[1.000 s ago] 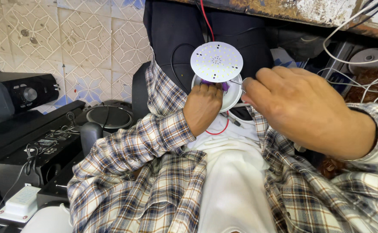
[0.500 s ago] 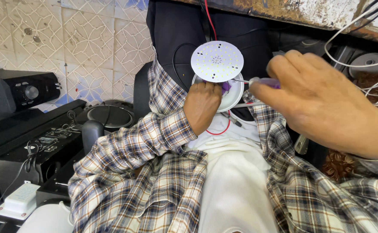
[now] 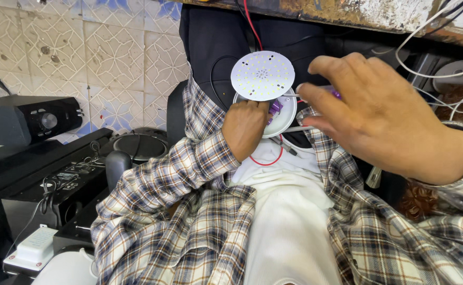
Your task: The person tests a circular LED light panel with a multimeter, then uses a screwdriver to remove screws and open the casing. They inspect the internal components and reassemble the panel.
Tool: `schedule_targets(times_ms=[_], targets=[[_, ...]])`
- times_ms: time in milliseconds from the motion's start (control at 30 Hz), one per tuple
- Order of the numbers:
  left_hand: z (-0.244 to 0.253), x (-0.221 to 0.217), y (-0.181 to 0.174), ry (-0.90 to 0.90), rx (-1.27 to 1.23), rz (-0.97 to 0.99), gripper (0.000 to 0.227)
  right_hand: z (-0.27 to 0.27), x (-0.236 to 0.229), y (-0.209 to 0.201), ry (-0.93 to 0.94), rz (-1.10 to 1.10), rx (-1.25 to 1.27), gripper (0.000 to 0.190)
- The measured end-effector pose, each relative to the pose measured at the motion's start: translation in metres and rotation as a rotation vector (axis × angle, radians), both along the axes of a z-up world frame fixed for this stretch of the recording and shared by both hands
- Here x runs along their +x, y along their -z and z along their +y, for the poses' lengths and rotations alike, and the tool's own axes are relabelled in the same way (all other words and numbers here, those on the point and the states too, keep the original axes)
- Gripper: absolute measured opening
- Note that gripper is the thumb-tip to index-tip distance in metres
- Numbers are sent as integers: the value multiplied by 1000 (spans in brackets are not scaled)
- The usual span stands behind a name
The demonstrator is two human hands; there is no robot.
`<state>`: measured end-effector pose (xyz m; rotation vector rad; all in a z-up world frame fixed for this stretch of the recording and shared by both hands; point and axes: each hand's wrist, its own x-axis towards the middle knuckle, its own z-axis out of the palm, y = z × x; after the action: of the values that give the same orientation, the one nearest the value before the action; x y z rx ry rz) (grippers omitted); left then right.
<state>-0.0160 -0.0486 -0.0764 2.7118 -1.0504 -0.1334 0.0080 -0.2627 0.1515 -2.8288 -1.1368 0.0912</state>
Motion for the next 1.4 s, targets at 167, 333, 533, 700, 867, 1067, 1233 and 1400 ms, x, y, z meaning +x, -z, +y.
schedule_targets(times_ms=[167,333,533,700,867,1067,1233,1400], targets=[[3,8,-5,-6,-30,76,29,-4,-3,6,28,16,147,11],[4,10,-4,56,-8,43,11,-5,-4,1,54,63,295,34],[-2,16,-6,11,-22,31,28,-12,-12,11,82,81,448,20],[-10,11,-1,-42,12,32,16,-27,-24,11,88,68,490,24],[-15,10,-1,-95,4,36,9,-41,-36,6,147,61,534,24],[-13,8,-11,-125,-52,89,24,-50,-49,4,183,46,624,16],[-6,10,-31,28,-216,41,18,-53,-57,6,258,56,651,15],[6,11,-43,100,-310,117,6,-59,-59,8,323,34,709,7]])
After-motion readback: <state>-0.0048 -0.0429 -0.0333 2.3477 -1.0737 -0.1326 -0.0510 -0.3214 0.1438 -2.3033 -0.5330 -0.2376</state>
